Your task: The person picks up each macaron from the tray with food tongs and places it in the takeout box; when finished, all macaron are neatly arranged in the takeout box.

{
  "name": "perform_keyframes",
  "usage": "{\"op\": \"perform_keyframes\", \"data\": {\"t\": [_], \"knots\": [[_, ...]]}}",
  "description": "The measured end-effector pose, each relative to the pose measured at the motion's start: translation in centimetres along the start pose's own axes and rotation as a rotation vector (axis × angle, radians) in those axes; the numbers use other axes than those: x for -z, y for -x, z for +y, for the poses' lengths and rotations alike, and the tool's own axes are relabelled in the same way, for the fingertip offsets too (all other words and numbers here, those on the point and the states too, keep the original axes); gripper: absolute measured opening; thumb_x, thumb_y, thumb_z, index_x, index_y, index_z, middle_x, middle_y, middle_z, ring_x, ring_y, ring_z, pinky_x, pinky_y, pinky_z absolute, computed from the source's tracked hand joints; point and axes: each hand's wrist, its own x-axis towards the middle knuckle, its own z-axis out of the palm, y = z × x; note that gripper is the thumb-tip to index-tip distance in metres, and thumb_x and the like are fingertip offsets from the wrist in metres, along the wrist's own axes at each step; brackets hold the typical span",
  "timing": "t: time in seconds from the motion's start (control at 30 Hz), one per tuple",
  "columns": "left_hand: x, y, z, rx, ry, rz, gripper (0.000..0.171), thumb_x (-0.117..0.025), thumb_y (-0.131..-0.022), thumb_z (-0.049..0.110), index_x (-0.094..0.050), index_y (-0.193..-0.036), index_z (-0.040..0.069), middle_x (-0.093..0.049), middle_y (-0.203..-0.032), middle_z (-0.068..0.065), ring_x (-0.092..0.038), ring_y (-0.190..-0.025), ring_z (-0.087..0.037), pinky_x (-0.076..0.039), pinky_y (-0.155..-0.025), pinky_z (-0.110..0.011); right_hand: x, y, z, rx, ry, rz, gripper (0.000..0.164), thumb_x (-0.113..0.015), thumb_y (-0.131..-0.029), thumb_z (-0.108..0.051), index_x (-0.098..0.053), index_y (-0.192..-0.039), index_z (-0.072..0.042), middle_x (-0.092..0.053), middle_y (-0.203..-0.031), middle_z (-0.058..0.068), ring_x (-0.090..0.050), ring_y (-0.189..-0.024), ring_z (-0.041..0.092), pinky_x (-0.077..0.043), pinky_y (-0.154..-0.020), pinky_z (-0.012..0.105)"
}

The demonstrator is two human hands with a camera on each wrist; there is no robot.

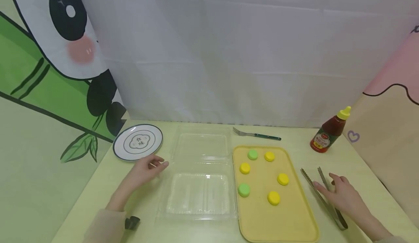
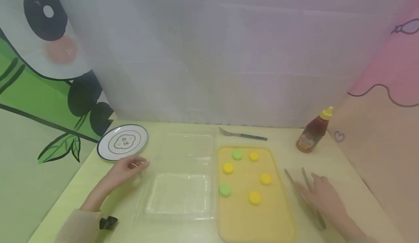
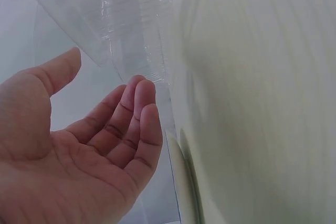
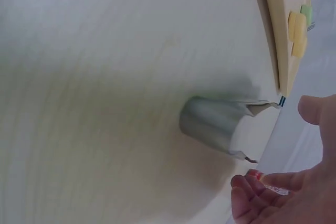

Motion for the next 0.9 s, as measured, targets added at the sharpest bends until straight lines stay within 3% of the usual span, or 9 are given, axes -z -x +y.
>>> {"op": "perform_keyframes", "data": {"t": [0.17,0.37,0.67,0.9], "knots": [[-0.4,-0.1,-0.5,-0.038,0.065,-0.002,0.037,-0.07,-0.095,0.027,-0.065,-0.113,-0.005,-0.068,-0.095,-0.01,-0.064,-0.078,-0.018,-0.053,-0.065,-0.029,-0.5,-0.1,0.3,-0.021,-0.003,-0.035,0.09,-0.058,-0.096,-0.055,-0.037,-0.13,0.025,-0.056,-0.102,0.033,-0.061,-0.088,0.041,-0.051,-0.072,0.054],[-0.7,0.0,-1.1,-0.142,0.13,-0.072,0.027,-0.065,-0.098,0.018,-0.066,-0.11,-0.006,-0.068,-0.092,-0.01,-0.063,-0.076,-0.018,-0.053,-0.065,-0.027,-1.1,-0.3,0.5,-0.042,-0.015,-0.069,0.09,-0.063,-0.093,-0.055,-0.04,-0.126,0.025,-0.059,-0.09,0.019,-0.057,-0.076,0.027,-0.048,-0.059,0.038],[-1.0,0.0,-1.3,-0.149,0.127,-0.112,0.022,-0.062,-0.1,0.018,-0.065,-0.106,-0.003,-0.066,-0.088,-0.01,-0.06,-0.075,-0.02,-0.051,-0.064,-0.027,-1.5,-0.3,0.1,-0.014,0.003,-0.034,0.082,-0.068,-0.089,-0.055,-0.051,-0.113,0.022,-0.062,-0.087,0.019,-0.059,-0.075,0.028,-0.048,-0.056,0.038],[-0.9,0.0,-0.9,-0.147,0.128,-0.114,0.023,-0.062,-0.1,0.02,-0.065,-0.106,-0.002,-0.065,-0.087,-0.01,-0.059,-0.074,-0.02,-0.05,-0.061,-0.027,-1.5,0.0,-0.5,-0.032,-0.013,-0.013,0.071,-0.07,-0.088,-0.053,-0.055,-0.101,0.015,-0.057,-0.077,0.009,-0.052,-0.066,0.023,-0.043,-0.052,0.036]]}}
